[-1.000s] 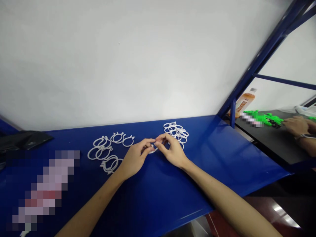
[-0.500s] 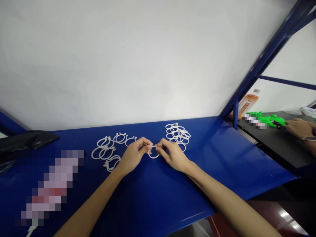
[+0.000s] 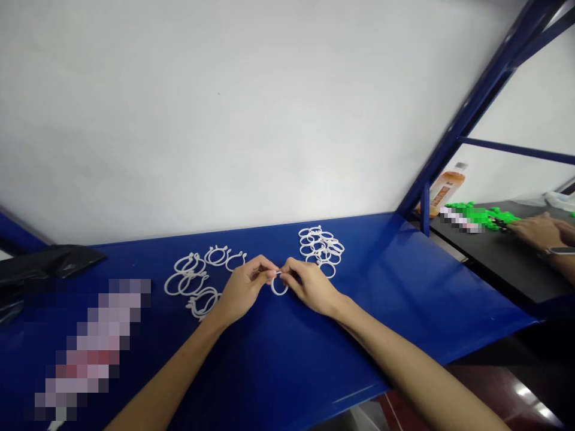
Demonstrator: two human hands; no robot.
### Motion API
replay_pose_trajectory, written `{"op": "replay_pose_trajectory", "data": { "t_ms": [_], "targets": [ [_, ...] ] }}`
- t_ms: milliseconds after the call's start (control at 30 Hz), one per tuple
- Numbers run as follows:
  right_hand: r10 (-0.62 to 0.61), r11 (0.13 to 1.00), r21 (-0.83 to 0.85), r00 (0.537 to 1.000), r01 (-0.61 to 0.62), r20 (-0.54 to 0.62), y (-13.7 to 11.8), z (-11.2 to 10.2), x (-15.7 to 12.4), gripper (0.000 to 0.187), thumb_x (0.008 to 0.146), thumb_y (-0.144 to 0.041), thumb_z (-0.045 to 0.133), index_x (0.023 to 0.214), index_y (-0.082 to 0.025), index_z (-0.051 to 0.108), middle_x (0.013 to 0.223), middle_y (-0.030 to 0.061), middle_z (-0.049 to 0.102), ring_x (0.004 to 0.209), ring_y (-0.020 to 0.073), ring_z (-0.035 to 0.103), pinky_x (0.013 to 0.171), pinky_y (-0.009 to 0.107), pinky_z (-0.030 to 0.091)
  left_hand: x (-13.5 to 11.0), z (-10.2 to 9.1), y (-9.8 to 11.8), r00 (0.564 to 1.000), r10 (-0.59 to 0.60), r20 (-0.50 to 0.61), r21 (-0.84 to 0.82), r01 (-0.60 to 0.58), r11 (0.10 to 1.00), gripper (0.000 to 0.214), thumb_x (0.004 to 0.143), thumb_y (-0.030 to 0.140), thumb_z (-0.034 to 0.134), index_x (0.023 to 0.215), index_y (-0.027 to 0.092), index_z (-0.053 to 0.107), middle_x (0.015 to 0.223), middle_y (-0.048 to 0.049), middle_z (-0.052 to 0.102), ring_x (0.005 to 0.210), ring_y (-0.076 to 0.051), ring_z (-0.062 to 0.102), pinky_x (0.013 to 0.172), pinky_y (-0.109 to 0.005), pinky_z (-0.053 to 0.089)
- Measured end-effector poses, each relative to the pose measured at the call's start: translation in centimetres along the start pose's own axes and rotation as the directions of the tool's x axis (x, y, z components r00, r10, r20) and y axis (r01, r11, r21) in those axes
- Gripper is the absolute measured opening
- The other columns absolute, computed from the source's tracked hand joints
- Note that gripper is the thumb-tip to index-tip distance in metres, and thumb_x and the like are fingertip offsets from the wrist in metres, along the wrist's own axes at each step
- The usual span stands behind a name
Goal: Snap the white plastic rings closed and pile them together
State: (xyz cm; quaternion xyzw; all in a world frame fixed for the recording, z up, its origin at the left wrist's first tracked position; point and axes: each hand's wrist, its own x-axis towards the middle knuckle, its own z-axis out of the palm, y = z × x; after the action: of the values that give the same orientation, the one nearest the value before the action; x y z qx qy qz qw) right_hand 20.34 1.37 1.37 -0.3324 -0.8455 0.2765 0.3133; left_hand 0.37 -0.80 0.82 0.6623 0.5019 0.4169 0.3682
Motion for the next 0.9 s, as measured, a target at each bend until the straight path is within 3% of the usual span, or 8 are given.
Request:
{"op": "replay_pose_trajectory", "data": {
  "t_ms": [267, 400, 533, 667, 767, 833, 900],
  "targets": [
    [-0.158, 0.978, -0.132, 0.987, 0.16, 0.027, -0.2, -0.2, -0.4, 0.017, 0.102, -0.022, 0.042, 0.089, -0.022, 0.053, 0.08, 0.0018, 0.06, 0.072, 0.0155, 0.054, 0.067, 0.026, 0.043, -0.2, -0.2, 0.9, 1.0, 0.023, 0.002, 0.036, -0.023, 0.999, 0.023, 0.089, 0.04, 0.059, 0.078, 0.02, 0.063, 0.074, 0.0012, 0.065, 0.068, -0.015, 0.06, 0.065, -0.027, 0.046],
    [-0.04, 0.989, -0.144, 0.996, 0.029, -0.076, -0.1, 0.0, -0.1, 0.011, 0.1, -0.026, 0.05, 0.09, -0.022, 0.055, 0.082, 0.0011, 0.065, 0.07, 0.0144, 0.058, 0.066, 0.026, 0.043, -0.1, 0.3, 1.0, 1.0, 0.014, -0.023, -0.089, -0.016, 0.996, 0.027, 0.091, 0.047, 0.058, 0.097, 0.02, 0.061, 0.081, -0.0002, 0.069, 0.075, -0.016, 0.065, 0.073, -0.029, 0.051],
    [0.083, 0.965, -0.222, 0.967, -0.138, -0.241, 0.1, 0.0, 0.3, 0.018, 0.098, -0.033, 0.057, 0.084, -0.022, 0.057, 0.079, 0.001, 0.067, 0.067, 0.0149, 0.058, 0.063, 0.027, 0.041, -0.3, 0.9, 1.4, 1.0, -0.004, 0.012, -0.123, 0.006, 0.992, 0.033, 0.094, 0.051, 0.052, 0.092, 0.02, 0.06, 0.084, -0.0018, 0.07, 0.08, -0.017, 0.065, 0.077, -0.03, 0.052],
    [0.05, 0.964, -0.242, 0.969, -0.111, -0.244, 0.2, -0.5, 0.4, 0.02, 0.098, -0.033, 0.055, 0.083, -0.021, 0.062, 0.084, 0.0035, 0.066, 0.078, 0.0179, 0.06, 0.072, 0.031, 0.046, -0.6, 1.3, 1.8, 0.997, 0.021, 0.078, 0.002, -0.021, 1.0, 0.027, 0.094, 0.045, 0.053, 0.092, 0.021, 0.065, 0.089, -0.0011, 0.069, 0.081, -0.016, 0.064, 0.076, -0.029, 0.049],
    [0.001, 0.984, -0.175, 0.972, -0.043, -0.236, 0.2, -1.0, 0.4, 0.018, 0.099, -0.033, 0.054, 0.107, -0.022, 0.066, 0.099, 0.0063, 0.066, 0.084, 0.0179, 0.062, 0.078, 0.034, 0.05, -0.6, 1.3, 1.4, 0.989, 0.148, 0.007, 0.223, -0.146, 0.964, 0.021, 0.097, 0.038, 0.051, 0.088, 0.021, 0.062, 0.087, -0.0001, 0.066, 0.082, -0.017, 0.06, 0.077, -0.031, 0.047],
    [-0.047, 0.994, -0.108, 0.98, 0.026, -0.194, 0.2, -1.4, 0.4, 0.026, 0.099, -0.033, 0.055, 0.123, -0.023, 0.062, 0.108, 0.0072, 0.065, 0.083, 0.0166, 0.062, 0.078, 0.034, 0.052, -0.5, 1.2, 0.9, 0.956, 0.291, 0.04, 0.429, -0.28, 0.859, 0.019, 0.097, 0.033, 0.052, 0.085, 0.021, 0.06, 0.085, -0.0007, 0.064, 0.084, -0.019, 0.056, 0.08, -0.034, 0.045],
    [-0.098, 0.993, -0.083, 0.986, 0.087, -0.133, 0.4, -1.9, 0.4, 0.023, 0.099, -0.03, 0.055, 0.12, -0.024, 0.063, 0.108, 0.007, 0.065, 0.085, 0.0168, 0.063, 0.079, 0.034, 0.053, -0.4, 1.1, 0.5, 0.908, 0.397, 0.136, 0.573, -0.399, 0.716, 0.018, 0.098, 0.031, 0.053, 0.085, 0.021, 0.06, 0.086, -0.002, 0.065, 0.086, -0.021, 0.054, 0.082, -0.036, 0.043]
  ]
}}
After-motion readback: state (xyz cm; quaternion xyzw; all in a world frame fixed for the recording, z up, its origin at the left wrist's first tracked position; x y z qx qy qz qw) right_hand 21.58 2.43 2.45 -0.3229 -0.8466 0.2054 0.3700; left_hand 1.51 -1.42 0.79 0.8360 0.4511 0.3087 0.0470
